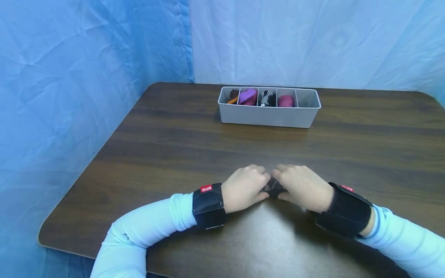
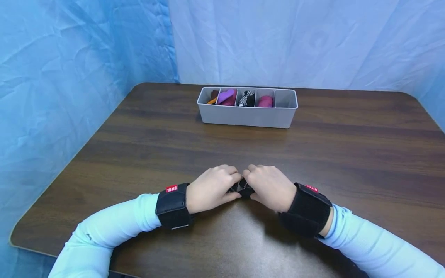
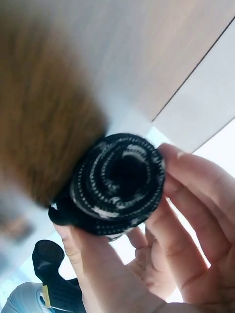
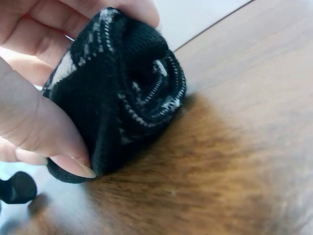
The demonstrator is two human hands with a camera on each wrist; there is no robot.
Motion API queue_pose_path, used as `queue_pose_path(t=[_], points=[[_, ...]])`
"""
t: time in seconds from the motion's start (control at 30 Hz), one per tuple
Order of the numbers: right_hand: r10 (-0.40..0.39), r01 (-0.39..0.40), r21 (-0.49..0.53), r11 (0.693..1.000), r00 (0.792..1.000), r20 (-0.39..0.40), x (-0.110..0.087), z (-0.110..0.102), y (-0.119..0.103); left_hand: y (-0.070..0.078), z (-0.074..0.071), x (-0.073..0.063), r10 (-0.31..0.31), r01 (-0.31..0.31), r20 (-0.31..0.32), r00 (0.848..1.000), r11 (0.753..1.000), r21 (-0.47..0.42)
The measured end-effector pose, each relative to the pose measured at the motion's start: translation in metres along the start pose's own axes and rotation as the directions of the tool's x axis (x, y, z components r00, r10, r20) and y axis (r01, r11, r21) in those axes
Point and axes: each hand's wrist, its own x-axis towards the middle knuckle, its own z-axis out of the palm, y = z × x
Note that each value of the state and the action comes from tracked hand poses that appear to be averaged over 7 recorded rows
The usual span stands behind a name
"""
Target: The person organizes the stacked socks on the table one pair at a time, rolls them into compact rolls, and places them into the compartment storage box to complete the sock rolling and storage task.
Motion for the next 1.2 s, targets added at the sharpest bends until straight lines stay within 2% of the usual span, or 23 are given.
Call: queue_pose_path(t=[0.1,0.23,0.33,0.4,0.47,0.6,0.77,0.9,1.0,1.07,1.13,1.2], points=[[-0.002,0.002,-0.008,1.0,1.0,-0.016,0.0,0.001,0.0,0.004,0.0,0.003,-0.013,0.012,0.022,1.0,0.998,0.065],[-0.01,0.01,-0.01,1.0,1.0,-0.025,0.0,0.002,0.002,0.005,-0.002,0.009,-0.014,0.009,0.07,0.997,0.997,0.08],[-0.004,0.004,0.023,1.0,1.0,0.016,0.003,0.001,0.006,-0.001,-0.004,0.015,-0.019,0.018,0.119,0.993,1.0,0.013],[0.007,-0.011,0.071,0.997,0.998,0.067,0.007,0.0,0.011,-0.008,-0.006,0.021,-0.033,0.05,0.171,0.985,0.994,-0.094],[0.015,-0.03,0.122,0.992,0.992,0.123,0.011,0.0,0.016,-0.017,-0.007,0.028,-0.045,0.097,0.228,0.973,0.97,-0.222],[0.022,-0.059,0.205,0.977,0.984,0.178,0.017,0.001,0.025,-0.037,-0.006,0.04,-0.026,0.168,0.32,0.947,0.89,-0.424],[0.031,-0.08,0.279,0.957,0.984,0.174,0.018,0.006,0.035,-0.055,-0.002,0.049,0.006,0.207,0.386,0.922,0.837,-0.507],[0.011,-0.084,0.41,0.908,0.984,0.177,0.02,0.008,0.046,-0.062,-0.003,0.051,0.021,0.211,0.403,0.915,0.825,-0.524],[-0.01,-0.087,0.524,0.848,0.984,0.18,0.02,0.009,0.055,-0.065,-0.004,0.051,0.019,0.211,0.396,0.918,0.822,-0.529],[-0.013,-0.096,0.581,0.809,0.984,0.18,0.019,0.008,0.06,-0.067,-0.001,0.05,0.024,0.202,0.375,0.927,0.809,-0.551],[-0.011,-0.104,0.626,0.773,0.984,0.178,0.018,0.006,0.063,-0.07,0.001,0.048,0.042,0.184,0.345,0.938,0.783,-0.595],[-0.012,-0.1,0.66,0.744,0.987,0.162,0.016,0.001,0.066,-0.074,0.002,0.047,0.066,0.166,0.316,0.946,0.74,-0.652]])
